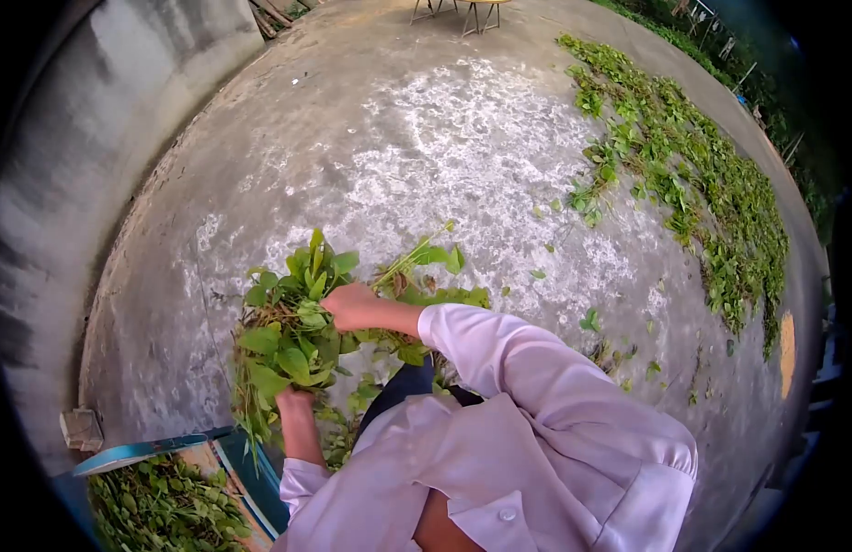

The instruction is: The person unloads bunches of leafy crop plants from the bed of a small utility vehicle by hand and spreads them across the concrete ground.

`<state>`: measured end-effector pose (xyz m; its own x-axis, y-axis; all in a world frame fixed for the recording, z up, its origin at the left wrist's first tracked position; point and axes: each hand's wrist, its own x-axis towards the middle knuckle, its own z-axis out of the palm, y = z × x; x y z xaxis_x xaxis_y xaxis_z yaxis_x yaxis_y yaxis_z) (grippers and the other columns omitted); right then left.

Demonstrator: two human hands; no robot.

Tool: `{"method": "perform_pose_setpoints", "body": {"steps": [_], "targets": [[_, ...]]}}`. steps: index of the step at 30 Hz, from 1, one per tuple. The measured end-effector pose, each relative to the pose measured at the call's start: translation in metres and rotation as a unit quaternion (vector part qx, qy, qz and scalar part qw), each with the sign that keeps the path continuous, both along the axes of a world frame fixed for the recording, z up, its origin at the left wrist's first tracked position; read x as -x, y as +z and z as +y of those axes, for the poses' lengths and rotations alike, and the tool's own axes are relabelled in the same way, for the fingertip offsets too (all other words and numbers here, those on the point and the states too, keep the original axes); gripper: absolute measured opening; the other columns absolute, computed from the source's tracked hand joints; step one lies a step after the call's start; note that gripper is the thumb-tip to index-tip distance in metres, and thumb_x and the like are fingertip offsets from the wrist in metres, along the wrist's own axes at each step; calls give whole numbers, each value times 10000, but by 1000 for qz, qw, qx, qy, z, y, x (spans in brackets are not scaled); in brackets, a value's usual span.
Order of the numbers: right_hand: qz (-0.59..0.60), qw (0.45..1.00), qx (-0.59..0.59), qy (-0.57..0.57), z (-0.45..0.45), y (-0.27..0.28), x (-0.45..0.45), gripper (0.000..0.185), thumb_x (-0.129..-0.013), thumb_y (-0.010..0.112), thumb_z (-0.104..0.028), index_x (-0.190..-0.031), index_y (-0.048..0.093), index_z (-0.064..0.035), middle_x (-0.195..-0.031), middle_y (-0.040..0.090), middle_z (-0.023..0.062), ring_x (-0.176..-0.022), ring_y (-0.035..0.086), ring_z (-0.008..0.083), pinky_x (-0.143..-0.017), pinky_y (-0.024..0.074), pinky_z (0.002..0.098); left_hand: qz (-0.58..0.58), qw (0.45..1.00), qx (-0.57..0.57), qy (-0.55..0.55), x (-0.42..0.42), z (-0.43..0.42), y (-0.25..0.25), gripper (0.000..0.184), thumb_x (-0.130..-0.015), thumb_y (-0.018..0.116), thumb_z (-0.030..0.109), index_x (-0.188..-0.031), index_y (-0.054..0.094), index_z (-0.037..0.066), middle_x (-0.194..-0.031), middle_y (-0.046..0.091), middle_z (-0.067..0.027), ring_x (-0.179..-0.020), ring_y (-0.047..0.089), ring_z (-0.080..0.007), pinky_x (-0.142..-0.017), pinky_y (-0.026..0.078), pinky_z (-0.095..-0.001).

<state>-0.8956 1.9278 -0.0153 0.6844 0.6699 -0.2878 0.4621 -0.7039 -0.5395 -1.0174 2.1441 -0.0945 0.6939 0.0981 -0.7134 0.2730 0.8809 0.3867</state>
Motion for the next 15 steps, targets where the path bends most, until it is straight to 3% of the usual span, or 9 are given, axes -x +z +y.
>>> {"method": "perform_pose_setpoints", "body": {"steps": [3, 7, 10, 12, 13, 14, 15], "targets": [[28, 996, 32, -83, -90, 10, -75, 289, -631, 684, -202, -864, 596, -55, -850, 613, 123, -844, 595, 293, -672, 477, 409, -46, 996, -4, -70, -99, -53, -10, 459, -850, 434, 461, -1154, 529, 130, -1176, 538, -67, -1066, 505, -283, -912, 394, -499], [20, 972, 29, -232, -216, 12, -138, 364, -583, 731, -258, -818, 554, -44, -802, 609, 96, -832, 592, 279, -686, 468, 407, 17, 967, -53, -247, -220, -134, 12, 482, -840, 465, 469, -1151, 531, 107, -1174, 536, -102, -1040, 525, -303, -883, 420, -502], [-40, 947, 16, -320, -313, 31, -173, 404, -577, 729, -280, -849, 550, -41, -797, 610, 133, -840, 587, 303, -701, 462, 420, -71, 952, -43, -296, -323, -199, 7, 447, -823, 509, 422, -1121, 535, 89, -1142, 553, -112, -1009, 545, -320, -882, 421, -507], [-71, 926, 40, -369, -372, 51, -195, 464, -578, 737, -280, -935, 568, -37, -876, 614, 152, -876, 581, 317, -734, 464, 410, -55, 945, -75, -314, -385, -255, 11, 315, -769, 573, 388, -974, 589, 149, -951, 602, -43, -783, 569, -237, -669, 472, -427], [-53, 915, 50, -396, -404, 53, -210, 498, -566, 749, -290, -950, 567, -31, -888, 614, 157, -884, 580, 318, -742, 465, 407, -27, 911, -196, -361, -426, -272, 0, 267, -751, 585, 349, -951, 595, 173, -880, 593, 3, -673, 546, -164, -503, 410, -328], [-64, 904, 57, -418, -435, 56, -224, 500, -556, 758, -295, -941, 565, -40, -892, 615, 154, -883, 579, 321, -737, 463, 413, -25, 911, -221, -347, -453, -306, 10, 211, -724, 611, 326, -877, 593, 182, -782, 577, 36, -597, 526, -131, -408, 318, -285], [-77, 893, 45, -440, -470, 50, -240, 497, -549, 763, -293, -927, 568, -34, -873, 617, 160, -864, 584, 323, -728, 461, 414, -45, 903, -236, -357, -478, -339, 19, 183, -716, 626, 307, -836, 586, 176, -736, 566, 33, -576, 524, -136, -395, 323, -285]]}}
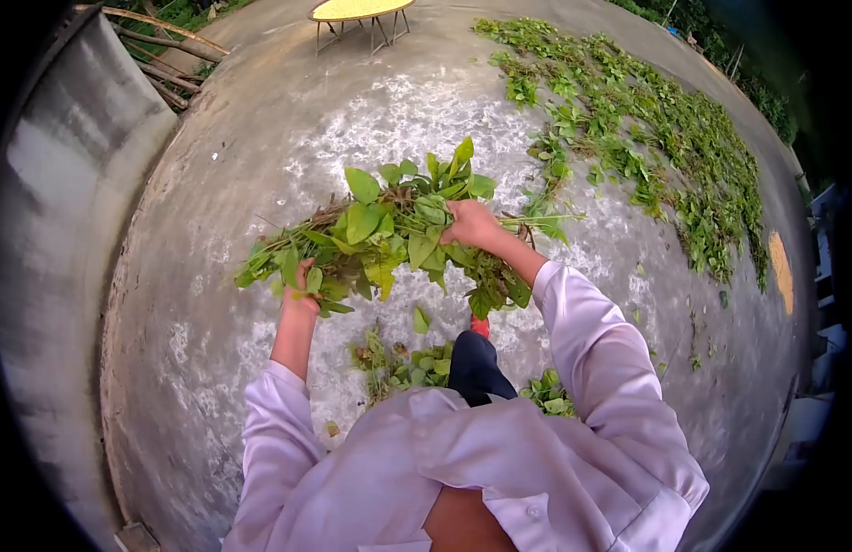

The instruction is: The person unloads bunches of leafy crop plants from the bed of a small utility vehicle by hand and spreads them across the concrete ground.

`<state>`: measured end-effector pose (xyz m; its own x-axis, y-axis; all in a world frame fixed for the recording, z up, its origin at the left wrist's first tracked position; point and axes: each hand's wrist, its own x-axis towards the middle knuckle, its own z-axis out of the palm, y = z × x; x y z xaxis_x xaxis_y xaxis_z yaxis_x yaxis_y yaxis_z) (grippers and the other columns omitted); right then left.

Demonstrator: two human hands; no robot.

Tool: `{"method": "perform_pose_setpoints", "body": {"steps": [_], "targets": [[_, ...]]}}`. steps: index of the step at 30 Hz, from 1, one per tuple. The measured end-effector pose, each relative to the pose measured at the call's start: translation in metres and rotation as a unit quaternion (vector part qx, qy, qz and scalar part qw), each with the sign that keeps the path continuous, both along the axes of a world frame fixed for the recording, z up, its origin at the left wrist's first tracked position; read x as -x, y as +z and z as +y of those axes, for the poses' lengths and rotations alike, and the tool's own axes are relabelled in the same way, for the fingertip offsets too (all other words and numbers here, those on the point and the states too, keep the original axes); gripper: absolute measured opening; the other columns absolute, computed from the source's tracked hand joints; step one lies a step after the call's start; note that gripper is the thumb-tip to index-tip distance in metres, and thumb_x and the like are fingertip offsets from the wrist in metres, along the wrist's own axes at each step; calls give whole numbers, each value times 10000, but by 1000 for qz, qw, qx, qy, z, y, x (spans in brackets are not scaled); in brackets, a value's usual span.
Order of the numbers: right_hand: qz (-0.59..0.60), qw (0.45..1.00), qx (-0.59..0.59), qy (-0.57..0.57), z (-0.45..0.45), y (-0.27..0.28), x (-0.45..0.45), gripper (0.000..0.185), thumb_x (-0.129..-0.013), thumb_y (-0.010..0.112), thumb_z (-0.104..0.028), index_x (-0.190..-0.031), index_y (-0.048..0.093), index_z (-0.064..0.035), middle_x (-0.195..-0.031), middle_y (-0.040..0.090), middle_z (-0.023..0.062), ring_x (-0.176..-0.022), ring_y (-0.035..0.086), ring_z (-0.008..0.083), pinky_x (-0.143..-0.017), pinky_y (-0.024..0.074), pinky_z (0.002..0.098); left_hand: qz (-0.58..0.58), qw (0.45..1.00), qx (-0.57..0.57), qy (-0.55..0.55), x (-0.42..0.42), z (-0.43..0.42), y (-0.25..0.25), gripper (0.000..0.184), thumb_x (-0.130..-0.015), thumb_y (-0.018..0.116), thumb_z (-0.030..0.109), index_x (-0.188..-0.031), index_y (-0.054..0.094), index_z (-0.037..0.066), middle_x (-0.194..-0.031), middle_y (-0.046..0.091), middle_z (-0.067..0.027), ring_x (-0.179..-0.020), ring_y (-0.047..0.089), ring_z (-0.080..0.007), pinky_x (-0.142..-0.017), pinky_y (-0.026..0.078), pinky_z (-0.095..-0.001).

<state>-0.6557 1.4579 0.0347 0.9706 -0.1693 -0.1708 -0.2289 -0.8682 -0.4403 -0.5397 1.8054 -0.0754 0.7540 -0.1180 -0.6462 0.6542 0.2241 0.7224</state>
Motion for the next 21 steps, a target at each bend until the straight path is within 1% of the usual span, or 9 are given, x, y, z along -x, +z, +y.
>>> {"method": "perform_pose_setpoints", "body": {"steps": [4, 6, 10, 13, 15, 17, 19, 20, 21], "targets": [[-44, 994, -40, -93, -132, -12, -59, 544, -521, 794, -229, -986, 586, -37, -851, 636, 157, -799, 610, 292, -711, 459, 353, 12, 996, 75, -51, -93, -130, 30, 144, -692, 665, 239, -762, 568, 160, -652, 546, 28, -526, 513, -153, -386, 363, -295], [-88, 987, -54, -126, -206, -20, -98, 581, -513, 797, -205, -1035, 589, -58, -883, 646, 138, -814, 620, 262, -726, 458, 332, 28, 996, 53, -73, -143, -193, 33, 138, -690, 669, 221, -757, 568, 156, -659, 551, 25, -532, 516, -160, -405, 392, -300], [-61, 985, -77, -145, -323, -7, -165, 610, -509, 794, -247, -1039, 588, -28, -894, 631, 167, -850, 602, 301, -737, 456, 364, 60, 993, 11, -102, -234, -299, 38, 139, -697, 675, 231, -726, 564, 152, -673, 564, 29, -530, 515, -160, -412, 403, -296], [-95, 980, -28, -171, -406, -5, -223, 630, -498, 802, -243, -1048, 584, -30, -961, 621, 167, -905, 593, 302, -771, 447, 365, 63, 990, 21, -128, -291, -348, 25, 142, -716, 661, 264, -744, 576, 155, -678, 570, 30, -524, 510, -153, -406, 373, -280], [-104, 978, -38, -179, -442, 23, -260, 655, -502, 800, -235, -1071, 568, -9, -975, 616, 171, -922, 587, 301, -781, 446, 361, 56, 984, 43, -164, -340, -370, 8, 139, -726, 650, 275, -759, 582, 158, -685, 575, 26, -528, 513, -157, -413, 366, -274], [-118, 967, 18, -223, -478, 41, -301, 658, -514, 795, -214, -1090, 559, -2, -1017, 607, 175, -953, 582, 292, -809, 439, 348, 21, 992, 14, -125, -375, -395, 5, 130, -747, 620, 260, -797, 596, 143, -684, 582, 16, -526, 512, -154, -443, 376, -265], [-147, 959, 1, -244, -512, 51, -340, 727, -520, 795, -214, -1153, 518, 9, -1080, 585, 176, -990, 574, 275, -831, 429, 335, 3, 994, -11, -112, -417, -410, 7, 121, -759, 602, 230, -829, 598, 131, -688, 590, 10, -530, 513, -149, -456, 385, -266], [-174, 950, 16, -258, -538, 49, -366, 761, -526, 795, -218, -1184, 490, 14, -1100, 574, 179, -1004, 570, 271, -838, 424, 330, 65, 995, 77, -28, -438, -434, 0, 77, -812, 537, 152, -848, 590, 109, -633, 577, 23, -496, 540, -103, -362, 372, -224], [-198, 941, 30, -274, -561, 44, -392, 797, -532, 794, -222, -1215, 461, 18, -1121, 563, 182, -1017, 565, 267, -846, 419, 325, 43, 995, 78, -48, -465, -443, -3, 88, -811, 534, 149, -870, 588, 114, -613, 535, 38, -483, 492, -90, -374, 343, -217]]}}
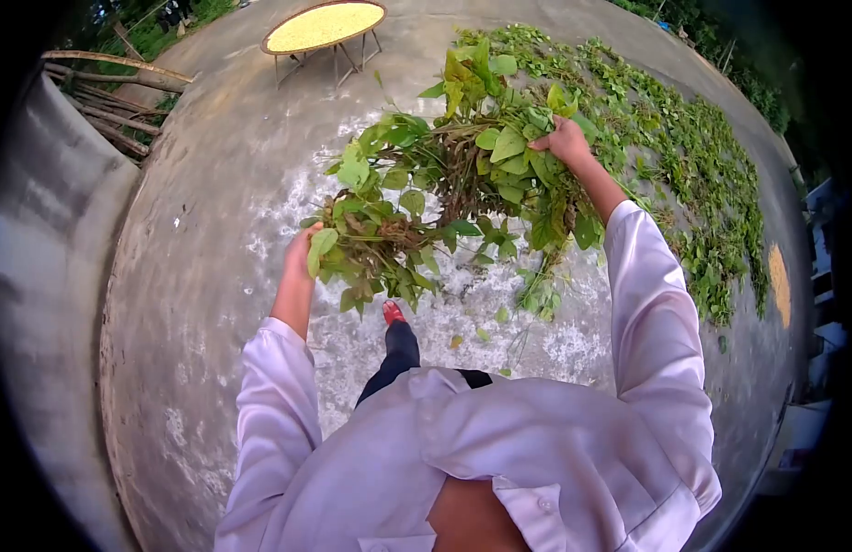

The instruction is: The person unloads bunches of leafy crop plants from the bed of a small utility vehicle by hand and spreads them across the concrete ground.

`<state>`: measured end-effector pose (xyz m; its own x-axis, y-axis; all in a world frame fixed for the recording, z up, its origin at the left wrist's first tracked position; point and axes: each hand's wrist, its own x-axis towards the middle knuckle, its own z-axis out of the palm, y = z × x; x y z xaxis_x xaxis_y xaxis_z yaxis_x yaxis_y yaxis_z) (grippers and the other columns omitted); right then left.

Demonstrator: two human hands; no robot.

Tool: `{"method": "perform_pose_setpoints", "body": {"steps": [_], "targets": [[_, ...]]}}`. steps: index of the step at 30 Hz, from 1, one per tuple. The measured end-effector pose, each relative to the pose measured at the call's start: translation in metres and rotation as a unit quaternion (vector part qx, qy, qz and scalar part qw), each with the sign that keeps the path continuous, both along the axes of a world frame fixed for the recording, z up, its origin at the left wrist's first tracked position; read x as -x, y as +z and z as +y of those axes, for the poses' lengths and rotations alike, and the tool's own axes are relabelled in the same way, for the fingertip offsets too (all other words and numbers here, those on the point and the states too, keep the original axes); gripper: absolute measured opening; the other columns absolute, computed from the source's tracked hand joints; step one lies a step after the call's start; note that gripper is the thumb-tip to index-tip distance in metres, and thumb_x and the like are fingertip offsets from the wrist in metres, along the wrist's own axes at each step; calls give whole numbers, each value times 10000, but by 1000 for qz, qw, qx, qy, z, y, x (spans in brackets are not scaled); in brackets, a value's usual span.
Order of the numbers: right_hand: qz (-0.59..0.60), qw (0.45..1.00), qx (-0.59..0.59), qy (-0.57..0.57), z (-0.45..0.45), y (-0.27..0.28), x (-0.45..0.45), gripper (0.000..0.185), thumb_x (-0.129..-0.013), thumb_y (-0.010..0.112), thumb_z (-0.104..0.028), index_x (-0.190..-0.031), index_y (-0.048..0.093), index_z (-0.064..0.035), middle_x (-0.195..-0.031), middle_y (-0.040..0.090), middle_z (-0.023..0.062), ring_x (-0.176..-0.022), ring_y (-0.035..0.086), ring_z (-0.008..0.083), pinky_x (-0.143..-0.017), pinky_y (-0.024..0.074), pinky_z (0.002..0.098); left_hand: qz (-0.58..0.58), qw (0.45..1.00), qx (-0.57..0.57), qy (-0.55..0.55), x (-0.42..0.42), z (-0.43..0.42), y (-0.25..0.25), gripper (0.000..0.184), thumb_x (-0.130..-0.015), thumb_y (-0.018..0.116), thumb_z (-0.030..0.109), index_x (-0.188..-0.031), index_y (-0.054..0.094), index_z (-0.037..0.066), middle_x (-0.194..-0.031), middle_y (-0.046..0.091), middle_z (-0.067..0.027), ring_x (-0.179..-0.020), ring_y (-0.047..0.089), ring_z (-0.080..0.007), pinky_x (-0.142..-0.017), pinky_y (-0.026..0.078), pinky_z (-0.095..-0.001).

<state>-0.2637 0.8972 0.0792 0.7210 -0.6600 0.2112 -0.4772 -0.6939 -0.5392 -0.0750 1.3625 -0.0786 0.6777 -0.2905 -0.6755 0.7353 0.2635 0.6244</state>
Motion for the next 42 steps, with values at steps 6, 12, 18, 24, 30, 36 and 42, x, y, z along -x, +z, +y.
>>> {"method": "perform_pose_setpoints", "body": {"steps": [6, 12, 18, 24, 30, 36, 42], "targets": [[54, 995, 54, -57, -59, 62, -132, 806, -568, 771, -293, -1238, 441, 9, -1139, 550, 181, -1044, 544, 280, -856, 419, 347, -80, 994, 61, -40, -149, -64, 41, 158, -810, 517, 153, -954, 579, 140, -554, 406, 92, -434, 316, -38, -401, 227, -199], [-36, 991, 76, -106, -168, 74, -236, 771, -590, 767, -363, -1195, 482, 20, -1132, 554, 187, -1030, 548, 289, -871, 408, 340, -96, 994, 8, -50, -218, -88, 44, 237, -812, 492, 140, -1041, 534, 97, -570, 400, 57, -404, 281, -44, -369, 204, -198], [-224, 973, 1, -53, -284, 98, -350, 593, -606, 764, -421, -937, 579, 34, -906, 635, 163, -851, 603, 256, -762, 438, 347, -23, 990, -136, 18, -223, -48, -43, 192, -817, 499, 147, -998, 526, 92, -561, 412, 33, -383, 287, -58, -337, 209, -202], [101, 994, -35, -36, -435, 45, -465, 684, -689, 602, -571, -954, 602, 61, -1050, 580, 227, -998, 546, 347, -834, 422, 387, 82, 946, -310, 39, -151, -36, -93, 60, -779, 546, 128, -813, 561, 81, -535, 420, 8, -376, 321, -90, -329, 236, -230], [192, 981, -18, 5, -460, -105, -434, 429, -669, 670, -359, -794, 634, 50, -872, 604, 252, -855, 589, 361, -773, 455, 403, 145, 931, -330, 66, -87, -79, -93, 65, -757, 592, 106, -772, 547, 62, -519, 430, -11, -349, 322, -94, -310, 218, -236], [225, 969, -99, 18, -401, -234, -337, 425, -673, 656, -369, -833, 626, 24, -880, 603, 238, -843, 578, 378, -751, 452, 431, 109, 919, -378, -18, -62, -92, -109, 127, -744, 601, 85, -854, 593, 21, -542, 484, -28, -392, 405, -111, -353, 316, -242], [214, 970, -112, -24, -411, -254, -331, 455, -675, 631, -359, -935, 595, 13, -900, 594, 252, -866, 563, 393, -757, 436, 433, 58, 925, -375, -23, -76, -119, -96, 124, -752, 601, 94, -825, 589, -6, -567, 528, -40, -454, 475, -103, -393, 358, -238]]}}
